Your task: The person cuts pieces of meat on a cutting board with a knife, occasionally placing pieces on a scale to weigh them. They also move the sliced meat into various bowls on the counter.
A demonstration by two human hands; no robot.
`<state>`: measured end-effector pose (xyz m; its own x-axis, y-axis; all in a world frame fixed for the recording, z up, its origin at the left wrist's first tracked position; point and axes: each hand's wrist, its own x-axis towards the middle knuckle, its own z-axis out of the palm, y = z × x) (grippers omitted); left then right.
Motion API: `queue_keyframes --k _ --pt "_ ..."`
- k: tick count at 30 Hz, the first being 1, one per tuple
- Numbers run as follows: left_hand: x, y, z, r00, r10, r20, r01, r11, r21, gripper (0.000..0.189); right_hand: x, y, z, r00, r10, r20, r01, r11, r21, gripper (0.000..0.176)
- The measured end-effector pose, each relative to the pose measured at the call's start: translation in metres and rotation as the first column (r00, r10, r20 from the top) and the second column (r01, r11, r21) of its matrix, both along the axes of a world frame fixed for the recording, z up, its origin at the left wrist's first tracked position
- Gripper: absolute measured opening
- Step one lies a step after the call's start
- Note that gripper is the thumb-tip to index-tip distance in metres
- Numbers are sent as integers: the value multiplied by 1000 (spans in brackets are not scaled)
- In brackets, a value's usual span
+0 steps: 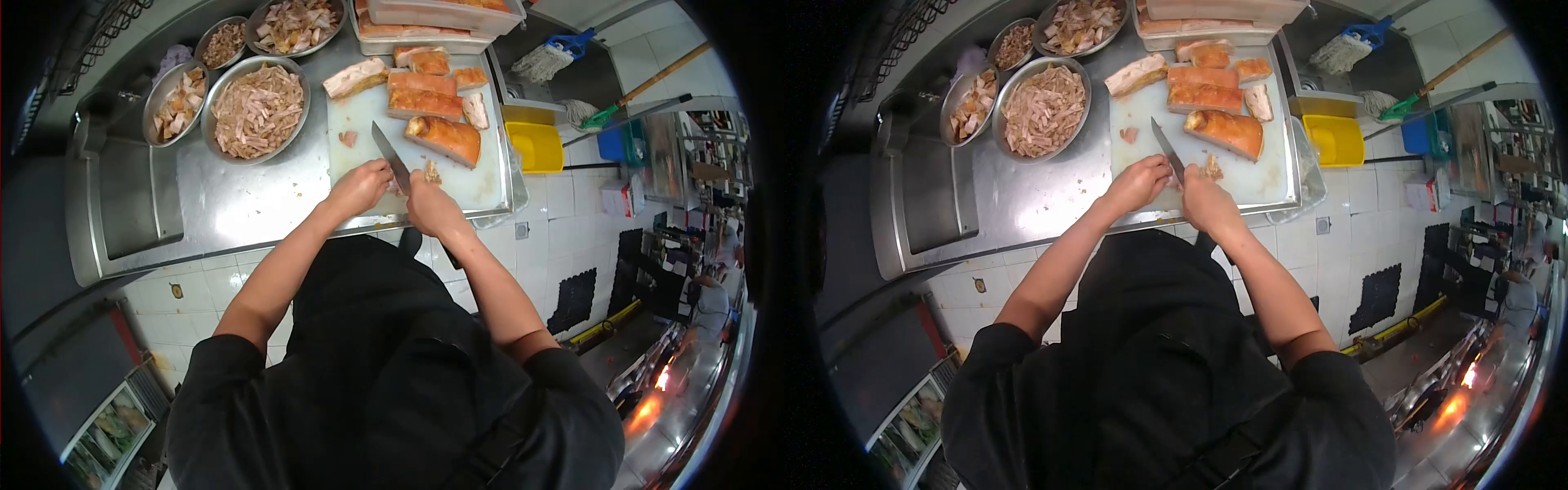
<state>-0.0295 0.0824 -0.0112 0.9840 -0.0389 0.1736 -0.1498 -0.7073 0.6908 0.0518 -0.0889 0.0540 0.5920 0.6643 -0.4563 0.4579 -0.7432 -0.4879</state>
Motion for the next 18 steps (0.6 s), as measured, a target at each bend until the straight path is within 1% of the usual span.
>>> queue_keyframes --k 1,2,3,4,6,7,9,10,11,12,13,14,16,17,18 --pt "-3 -3 -1 1000 -8 -4 8 1000 -7 18 -9 -5 -9 1000 -23 5 23 1000 16 21" --pt "-3 -3 -2 1000 20 -17 -20 1000 -21 16 -15 -6 -14 999 -40 19 39 999 38 22" --pt "0 -1 -2 998 49 -26 -50 998 -31 15 -22 1 -22 996 -78 38 77 997 17 23" --pt "0 0 -2 999 44 -22 -45 999 -30 15 -18 1 -28 996 -82 42 82 996 18 23" --pt "2 4 -1 989 51 -142 -64 993 -94 18 -2 10 -41 998 -66 20 62 983 172 24" --pt "-2 0 -2 988 34 -147 -48 995 -88 18 2 10 -42 993 -44 109 21 979 202 24" --pt "5 -7 -1 969 216 -117 -222 974 -42 25 13 5 -38 992 -42 120 18 981 195 26" --pt "5 -9 -1 971 212 -111 -217 976 -36 25 13 0 -33 993 -28 112 9 985 171 27" --pt "4 -11 -2 972 204 -118 -202 979 31 29 13 -7 -28 993 -32 115 12 984 177 27" --pt "5 -12 -3 972 202 -123 -190 977 100 33 15 -15 -23 994 -80 80 58 968 245 26" --pt "5 -14 4 964 207 -166 -193 976 100 32 16 -23 -20 991 -124 39 106 945 310 25" --pt "6 -14 6 965 206 -163 -190 976 108 32 17 -31 -18 991 -128 39 109 942 319 25" --pt "8 -13 11 948 263 -182 -236 959 158 26 17 -48 -15 990 -133 -55 144 917 371 28" --pt "10 -14 23 952 250 -175 -221 961 168 26 14 -55 -17 988 -148 -52 157 911 382 28" --pt "12 -14 35 916 314 -250 -317 948 29 22 12 -63 -22 988 -139 -69 155 900 408 30"
